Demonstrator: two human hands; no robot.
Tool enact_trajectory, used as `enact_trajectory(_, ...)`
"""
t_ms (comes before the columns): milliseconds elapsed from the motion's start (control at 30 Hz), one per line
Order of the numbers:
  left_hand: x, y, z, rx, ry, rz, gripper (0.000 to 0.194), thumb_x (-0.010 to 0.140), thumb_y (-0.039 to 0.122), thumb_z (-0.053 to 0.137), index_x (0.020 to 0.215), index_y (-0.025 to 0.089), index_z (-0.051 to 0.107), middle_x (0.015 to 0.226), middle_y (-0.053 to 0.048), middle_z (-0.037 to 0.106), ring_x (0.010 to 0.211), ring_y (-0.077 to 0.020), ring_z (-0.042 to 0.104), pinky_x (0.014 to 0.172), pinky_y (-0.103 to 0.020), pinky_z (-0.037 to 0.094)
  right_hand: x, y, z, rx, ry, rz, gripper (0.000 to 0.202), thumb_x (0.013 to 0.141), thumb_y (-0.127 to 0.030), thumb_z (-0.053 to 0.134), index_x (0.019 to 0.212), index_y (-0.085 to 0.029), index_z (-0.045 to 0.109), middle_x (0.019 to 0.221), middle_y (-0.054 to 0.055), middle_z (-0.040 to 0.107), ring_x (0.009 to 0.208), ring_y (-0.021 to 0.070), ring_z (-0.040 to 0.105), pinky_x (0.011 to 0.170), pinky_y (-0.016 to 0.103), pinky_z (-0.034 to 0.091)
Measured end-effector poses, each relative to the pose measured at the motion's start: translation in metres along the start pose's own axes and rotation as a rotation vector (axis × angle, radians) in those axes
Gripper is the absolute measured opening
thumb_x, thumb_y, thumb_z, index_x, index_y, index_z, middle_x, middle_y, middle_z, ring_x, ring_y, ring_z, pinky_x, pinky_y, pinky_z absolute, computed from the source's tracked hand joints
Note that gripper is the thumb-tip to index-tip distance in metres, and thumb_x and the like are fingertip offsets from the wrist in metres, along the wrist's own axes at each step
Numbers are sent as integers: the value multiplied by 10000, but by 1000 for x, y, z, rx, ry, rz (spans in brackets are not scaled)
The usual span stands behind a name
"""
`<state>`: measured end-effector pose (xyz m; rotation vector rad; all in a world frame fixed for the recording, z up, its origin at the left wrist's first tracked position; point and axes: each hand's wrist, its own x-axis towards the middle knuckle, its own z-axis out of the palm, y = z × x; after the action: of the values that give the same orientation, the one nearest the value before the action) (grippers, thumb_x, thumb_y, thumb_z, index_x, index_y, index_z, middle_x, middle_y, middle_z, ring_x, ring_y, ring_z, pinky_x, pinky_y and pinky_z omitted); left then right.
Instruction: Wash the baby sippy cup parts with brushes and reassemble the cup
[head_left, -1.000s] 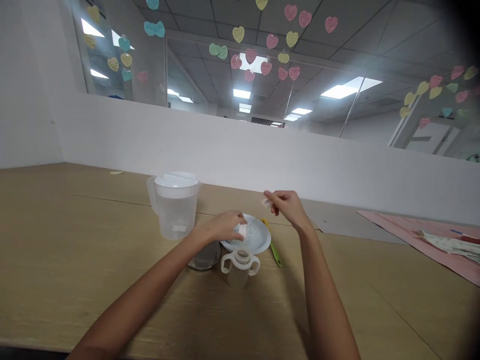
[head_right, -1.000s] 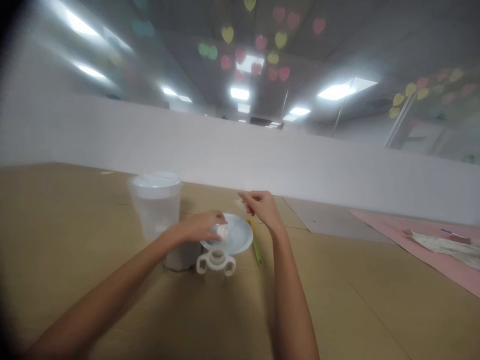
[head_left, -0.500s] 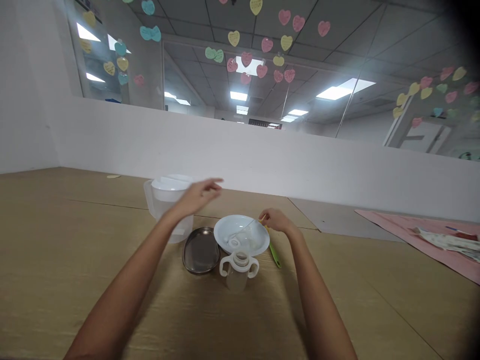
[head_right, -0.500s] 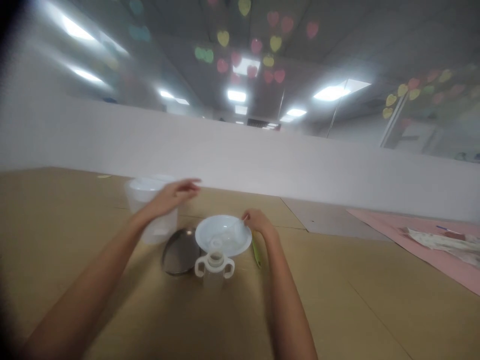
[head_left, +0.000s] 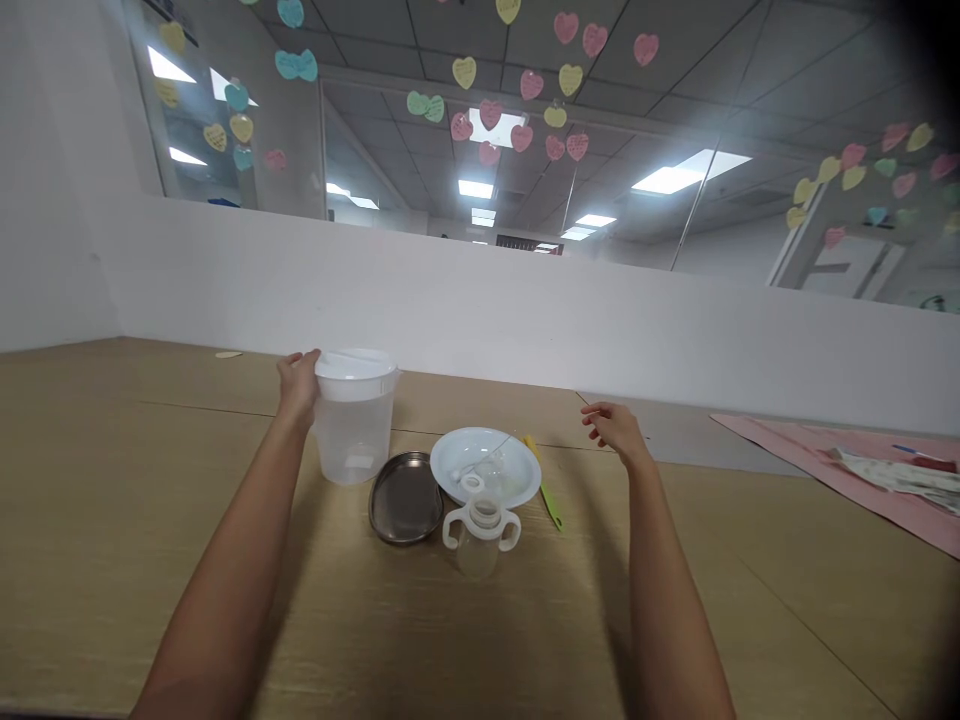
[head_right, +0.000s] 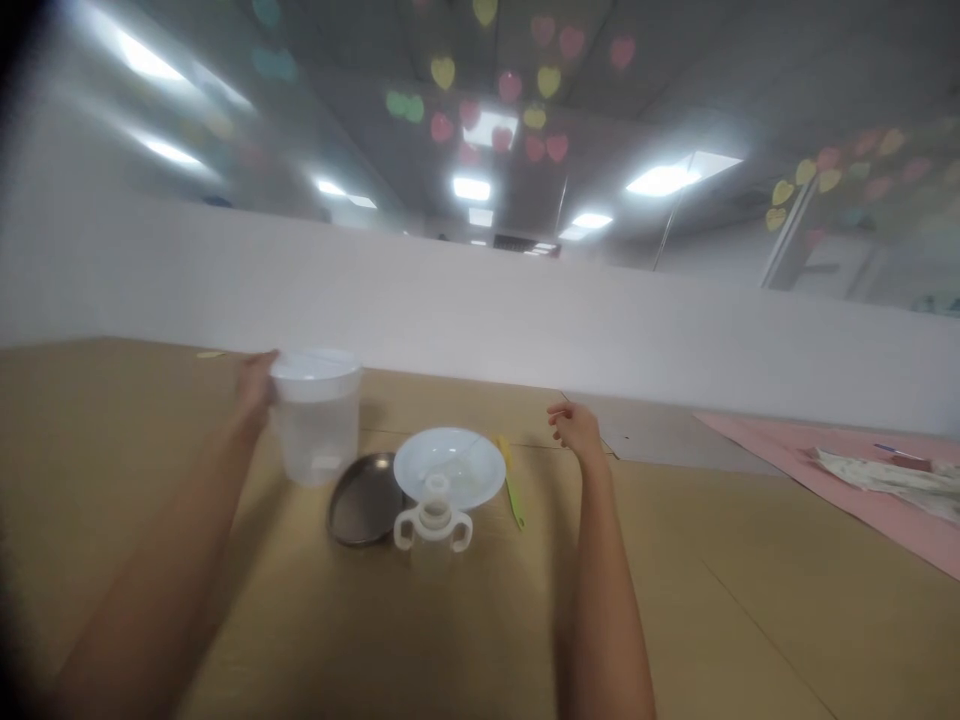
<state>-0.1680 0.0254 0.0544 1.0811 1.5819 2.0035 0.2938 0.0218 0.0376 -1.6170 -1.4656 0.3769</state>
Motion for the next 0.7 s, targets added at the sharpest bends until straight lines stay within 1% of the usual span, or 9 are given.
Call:
enact_trajectory(67,-2,0,6,-52,-37,-63,630,735,428,469,1242,150,218,847,-21,473,709,-126,483,620,-261,407,0,-1,0,8,-1,7,270,644,-84,420,847,-133,591,729,32,601,421,57,504,355,159,386)
enact_trajectory(100,-3,0,8,-86,-45,-83,647,721,420,489,1256,184,213,891,-29,496,725,-128,506,619,-255,424,0,-1,0,11,-1,10,265,649,-89,422,848,-134,591,735,34,602,423,56,504,357,158,387)
enact_trajectory(167,-7,4,13,-161,-41,-69,613,689,362,530,1239,216,302,962,-39,527,774,-129,539,661,-245,452,0,-2,0,17,-2,15,256,658,-98,428,854,-135,589,748,37,606,428,51,502,363,151,387)
enact_trajectory(233,-13,11,19,-217,-24,-19,568,644,303,572,1182,202,423,986,-49,558,809,-134,559,727,-252,467,-1,-3,0,21,-18,22,251,665,-105,435,863,-139,585,766,40,610,435,47,501,370,146,388)
enact_trajectory(300,-22,19,26,-220,-68,52,593,601,270,610,1170,183,468,967,-64,594,806,-147,576,771,-283,475,-2,-4,-1,21,-55,34,241,673,-113,443,870,-141,578,779,46,616,440,46,502,375,146,391)
enact_trajectory(367,-34,27,33,-200,-194,143,671,583,255,629,1221,181,432,962,-81,621,820,-165,592,797,-316,479,-3,-4,0,17,-112,54,221,686,-129,456,874,-139,573,768,51,623,444,51,509,382,148,396)
enact_trajectory(467,-53,37,44,-131,-344,349,732,604,266,622,1279,160,358,1039,-116,616,952,-196,574,876,-346,449,-5,-2,3,0,-201,93,171,701,-161,492,845,-127,577,694,53,627,440,61,516,387,152,401)
enact_trajectory(567,-69,42,51,30,-351,535,813,618,308,623,1326,144,257,1097,-132,592,1068,-212,519,954,-380,386,-4,2,8,-18,-216,119,147,710,-187,514,824,-118,574,663,56,626,426,62,507,381,156,396)
enact_trajectory(700,-85,45,59,191,-317,593,889,638,349,607,1359,145,128,1116,-112,587,1107,-217,494,967,-391,374,-3,2,10,-11,-168,108,174,735,-219,496,859,-120,567,695,64,629,420,63,506,379,166,399)
